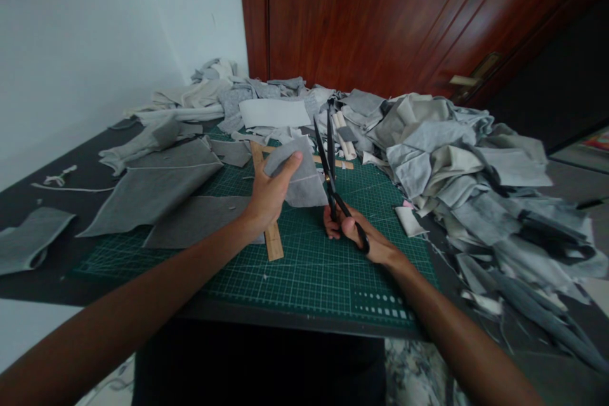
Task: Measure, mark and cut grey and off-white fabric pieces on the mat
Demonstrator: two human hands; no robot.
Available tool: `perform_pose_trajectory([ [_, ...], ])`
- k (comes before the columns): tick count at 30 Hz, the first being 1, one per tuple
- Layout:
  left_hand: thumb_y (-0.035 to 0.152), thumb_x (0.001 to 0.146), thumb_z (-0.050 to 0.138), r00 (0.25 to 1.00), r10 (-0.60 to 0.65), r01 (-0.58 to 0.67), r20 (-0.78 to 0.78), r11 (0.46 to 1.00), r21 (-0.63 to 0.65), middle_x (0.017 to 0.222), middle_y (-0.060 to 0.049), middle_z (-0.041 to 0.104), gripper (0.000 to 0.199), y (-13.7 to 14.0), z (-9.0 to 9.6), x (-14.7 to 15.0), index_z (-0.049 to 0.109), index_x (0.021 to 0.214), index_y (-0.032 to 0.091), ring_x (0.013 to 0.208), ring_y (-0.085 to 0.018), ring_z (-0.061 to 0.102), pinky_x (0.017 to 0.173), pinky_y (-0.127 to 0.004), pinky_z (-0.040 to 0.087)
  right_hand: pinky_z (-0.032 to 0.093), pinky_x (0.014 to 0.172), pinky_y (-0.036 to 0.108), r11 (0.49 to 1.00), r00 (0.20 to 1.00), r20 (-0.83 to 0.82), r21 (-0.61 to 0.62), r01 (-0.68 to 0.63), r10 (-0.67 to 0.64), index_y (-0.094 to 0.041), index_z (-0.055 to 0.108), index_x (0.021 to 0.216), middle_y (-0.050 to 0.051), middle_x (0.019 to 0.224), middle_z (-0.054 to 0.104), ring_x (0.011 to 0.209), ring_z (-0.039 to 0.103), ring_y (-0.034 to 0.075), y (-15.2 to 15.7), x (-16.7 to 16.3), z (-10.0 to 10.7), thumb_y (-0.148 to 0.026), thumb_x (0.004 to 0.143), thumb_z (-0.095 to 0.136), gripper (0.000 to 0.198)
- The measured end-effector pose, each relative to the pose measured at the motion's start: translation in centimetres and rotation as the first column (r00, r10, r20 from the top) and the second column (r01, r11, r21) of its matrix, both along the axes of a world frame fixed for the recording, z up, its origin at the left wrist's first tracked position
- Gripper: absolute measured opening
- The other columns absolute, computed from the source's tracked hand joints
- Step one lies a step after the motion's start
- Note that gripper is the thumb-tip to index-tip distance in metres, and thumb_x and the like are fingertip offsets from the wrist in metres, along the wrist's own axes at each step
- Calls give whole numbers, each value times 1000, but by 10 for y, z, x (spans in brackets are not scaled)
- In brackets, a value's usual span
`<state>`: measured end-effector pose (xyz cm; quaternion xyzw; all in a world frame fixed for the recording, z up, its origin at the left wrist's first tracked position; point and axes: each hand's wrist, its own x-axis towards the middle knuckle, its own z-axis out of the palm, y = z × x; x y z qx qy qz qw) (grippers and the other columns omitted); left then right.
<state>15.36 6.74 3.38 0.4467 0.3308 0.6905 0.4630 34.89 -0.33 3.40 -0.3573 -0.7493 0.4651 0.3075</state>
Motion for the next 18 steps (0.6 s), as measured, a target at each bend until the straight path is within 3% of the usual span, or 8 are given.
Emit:
perform_pose_trajectory([
  [11, 49, 71, 90, 995, -43, 44, 88, 999, -17, 100, -7, 76, 40, 4, 4, -2, 71, 92, 21, 105, -27, 73, 87, -36, 63, 44, 65, 30, 994, 987, -157, -109, 15, -33, -21, 51, 99, -1, 80, 46, 68, 46, 14, 2, -2, -6, -81, 91, 49, 61],
  [14, 48, 74, 88, 995, -77, 75, 56, 997, 35, 103, -6, 76, 37, 2, 3, -1, 72, 93, 21, 106, -25, 73, 89, -35, 62, 41, 61, 28, 990, 983, -163, -129, 61, -82, -21, 51, 97, -4, 72, 46, 62, 45, 13, 4, -4, -10, -72, 93, 57, 52],
  [18, 52, 79, 83, 987, -149, 153, -57, 986, 66, 102, -6, 77, 35, -3, -3, 1, 74, 92, 22, 102, -25, 73, 90, -38, 63, 36, 54, 26, 985, 982, -125, -113, 128, -142, -23, 49, 84, -6, 63, 43, 56, 40, 12, 5, -10, -10, -74, 88, 62, 53],
])
